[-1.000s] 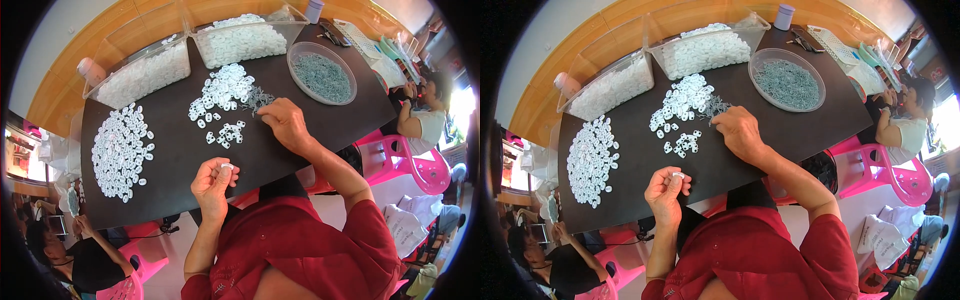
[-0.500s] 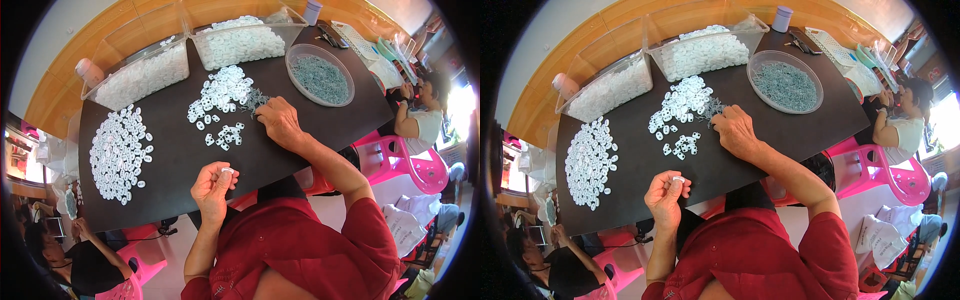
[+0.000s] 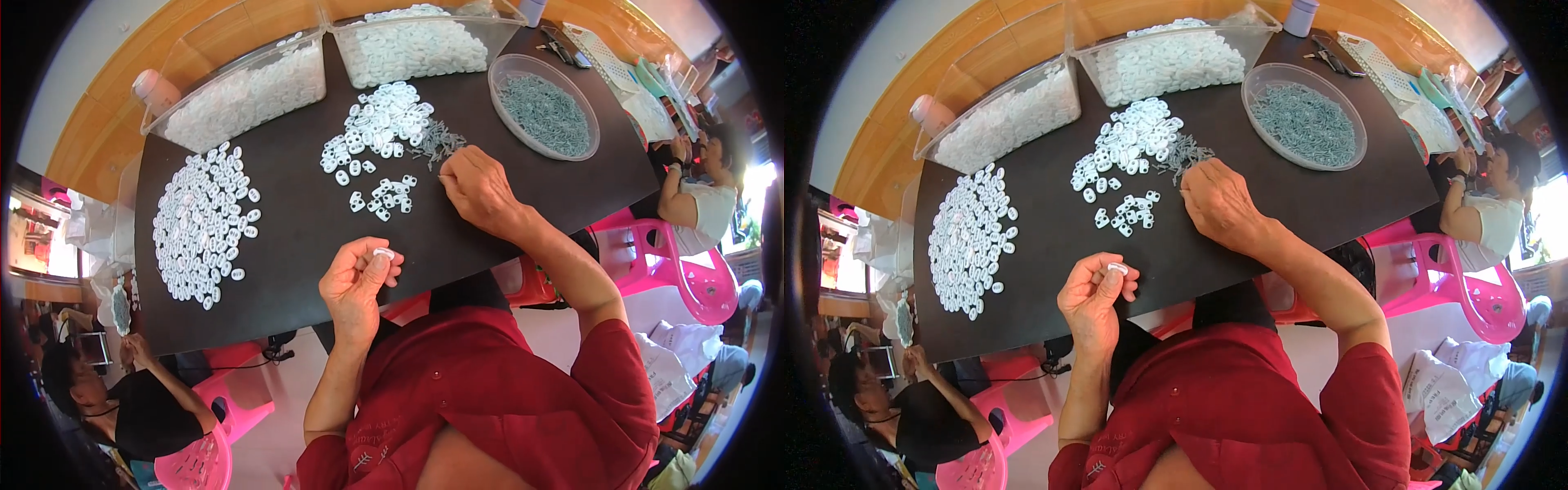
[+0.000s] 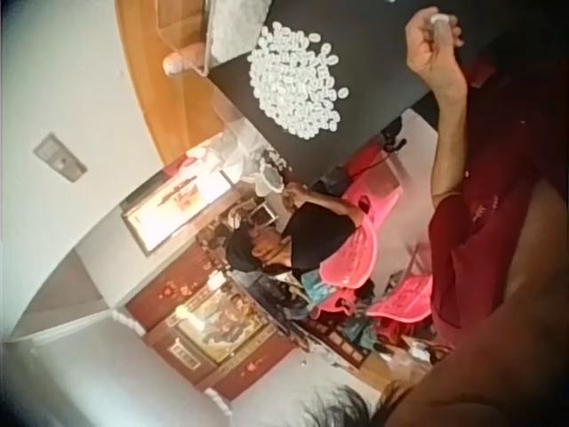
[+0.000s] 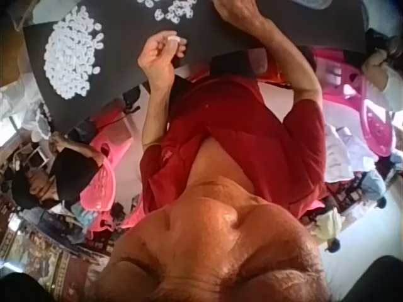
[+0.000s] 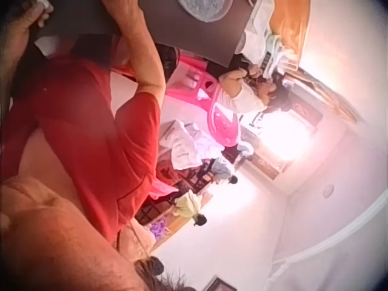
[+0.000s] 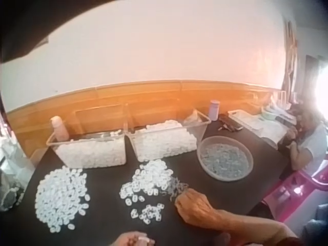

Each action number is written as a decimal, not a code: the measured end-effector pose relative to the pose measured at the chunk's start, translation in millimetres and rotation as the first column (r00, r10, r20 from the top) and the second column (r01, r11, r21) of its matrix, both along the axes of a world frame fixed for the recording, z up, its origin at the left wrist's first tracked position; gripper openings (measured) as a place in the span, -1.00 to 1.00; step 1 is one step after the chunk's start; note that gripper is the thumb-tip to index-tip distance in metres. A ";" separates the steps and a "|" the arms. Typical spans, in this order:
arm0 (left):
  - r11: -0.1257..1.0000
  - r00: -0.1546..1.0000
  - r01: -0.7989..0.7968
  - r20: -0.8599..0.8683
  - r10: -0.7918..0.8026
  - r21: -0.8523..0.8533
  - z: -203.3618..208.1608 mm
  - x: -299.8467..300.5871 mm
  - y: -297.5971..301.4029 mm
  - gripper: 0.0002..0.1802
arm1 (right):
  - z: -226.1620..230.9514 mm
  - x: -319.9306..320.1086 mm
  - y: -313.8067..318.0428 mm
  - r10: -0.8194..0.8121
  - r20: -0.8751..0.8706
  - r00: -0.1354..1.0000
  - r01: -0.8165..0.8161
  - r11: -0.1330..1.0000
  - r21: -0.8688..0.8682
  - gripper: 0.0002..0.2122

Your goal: Assembling small white plastic parts at a workshop table.

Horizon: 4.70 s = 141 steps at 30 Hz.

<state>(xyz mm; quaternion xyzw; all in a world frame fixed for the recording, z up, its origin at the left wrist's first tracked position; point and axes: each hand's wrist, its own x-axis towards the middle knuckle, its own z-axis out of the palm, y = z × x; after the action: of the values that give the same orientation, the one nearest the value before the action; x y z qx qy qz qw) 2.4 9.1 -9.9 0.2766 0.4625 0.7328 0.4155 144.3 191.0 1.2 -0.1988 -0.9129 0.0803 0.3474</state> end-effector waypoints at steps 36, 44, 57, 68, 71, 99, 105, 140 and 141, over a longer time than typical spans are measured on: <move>0.971 0.180 -0.217 -0.982 -0.064 -0.103 35.4 -70.6 45.5 -0.93 | -7.0 2.3 -28.0 -0.101 -0.124 0.987 0.017 0.837 -0.547 -0.89; 0.998 -0.294 0.059 -0.955 0.033 0.016 25.4 -80.1 111.5 -0.71 | -8.6 2.1 -28.6 -0.108 -0.147 0.983 0.005 0.820 -0.572 -0.88; 0.981 -0.341 0.191 -0.938 0.062 -0.004 18.0 -81.5 123.1 -0.90 | -3.0 1.4 -27.9 -0.094 -0.134 0.987 0.013 0.862 -0.507 -0.84; 0.987 0.455 0.117 -0.877 -0.155 -0.114 41.9 -47.9 45.8 -0.82 | 7.4 3.0 -35.5 -0.049 -0.196 0.979 -0.105 0.707 -0.700 -0.86; 0.986 0.693 0.071 -0.704 -0.156 -0.149 39.6 -39.7 30.7 -0.85 | 15.3 -4.2 -46.4 0.052 -0.273 0.961 -0.231 0.694 -0.682 -0.90; 0.998 0.978 0.035 -0.202 -0.047 -0.061 18.4 -22.2 -9.8 -0.78 | 25.7 -27.1 -92.0 0.052 -0.319 0.946 -0.311 0.413 -0.856 -0.91; 0.990 0.975 0.071 -0.199 -0.094 -0.121 21.8 -21.0 -11.8 -0.82 | 25.9 -25.8 -90.6 0.070 -0.286 0.956 -0.289 0.417 -0.862 -0.91; 0.984 0.970 -0.053 -0.242 0.011 -0.169 13.2 -16.9 -16.4 -0.87 | 16.0 -36.2 -97.6 0.072 -0.295 0.953 -0.298 0.394 -0.869 -0.94; 0.982 0.969 -0.062 -0.248 0.017 -0.176 13.8 -16.2 -16.4 -0.87 | 15.4 -36.7 -97.5 0.084 -0.276 0.958 -0.282 0.467 -0.838 -0.95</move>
<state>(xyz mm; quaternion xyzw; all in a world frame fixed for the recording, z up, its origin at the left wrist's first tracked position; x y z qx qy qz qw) -13.8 -7.3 4.0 0.3165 0.5809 0.6557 0.3639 107.6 93.5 16.6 -0.2385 -0.7233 0.5863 0.2762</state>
